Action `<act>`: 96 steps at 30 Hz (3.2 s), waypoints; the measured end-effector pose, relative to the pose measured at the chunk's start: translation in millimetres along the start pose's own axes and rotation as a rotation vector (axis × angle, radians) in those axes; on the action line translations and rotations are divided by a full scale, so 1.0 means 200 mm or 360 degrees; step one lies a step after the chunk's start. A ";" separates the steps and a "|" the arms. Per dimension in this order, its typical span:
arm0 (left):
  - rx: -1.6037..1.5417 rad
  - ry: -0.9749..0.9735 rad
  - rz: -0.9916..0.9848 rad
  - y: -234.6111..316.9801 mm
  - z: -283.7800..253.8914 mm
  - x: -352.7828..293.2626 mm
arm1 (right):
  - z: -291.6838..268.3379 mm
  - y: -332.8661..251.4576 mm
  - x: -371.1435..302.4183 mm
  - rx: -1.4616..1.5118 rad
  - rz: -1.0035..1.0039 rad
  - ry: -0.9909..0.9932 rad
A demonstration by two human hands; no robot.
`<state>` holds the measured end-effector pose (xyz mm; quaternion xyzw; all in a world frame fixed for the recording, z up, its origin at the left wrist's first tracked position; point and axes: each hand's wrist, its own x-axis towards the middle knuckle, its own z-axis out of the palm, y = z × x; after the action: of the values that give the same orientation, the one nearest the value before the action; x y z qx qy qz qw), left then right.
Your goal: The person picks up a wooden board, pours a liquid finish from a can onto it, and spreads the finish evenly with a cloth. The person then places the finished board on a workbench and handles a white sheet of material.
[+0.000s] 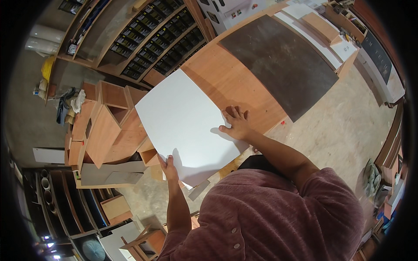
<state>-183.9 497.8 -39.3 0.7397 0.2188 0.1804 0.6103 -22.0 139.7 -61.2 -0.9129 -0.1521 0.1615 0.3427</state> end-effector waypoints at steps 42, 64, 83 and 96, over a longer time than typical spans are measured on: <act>0.0236 0.0019 -0.0275 0.36 0.12 -0.05 | -0.08 0.00 0.03 -0.0061 0.0043 -0.0040; 0.0347 0.0029 -0.0393 0.31 0.10 -0.03 | -0.13 0.05 0.05 -0.0237 -0.0100 -0.0115; 0.0004 -0.0120 -0.0545 0.08 -0.06 0.04 | 0.01 0.24 -0.04 -0.0208 -0.0447 0.0025; 0.0139 -0.0081 -0.0462 0.04 -0.06 0.04 | 0.02 0.28 -0.16 -0.0255 -0.0520 -0.0045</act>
<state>-182.1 511.5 -28.6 0.7303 0.3156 0.0618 0.6027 -43.1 89.4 -94.8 -0.8981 -0.3155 0.1038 0.2884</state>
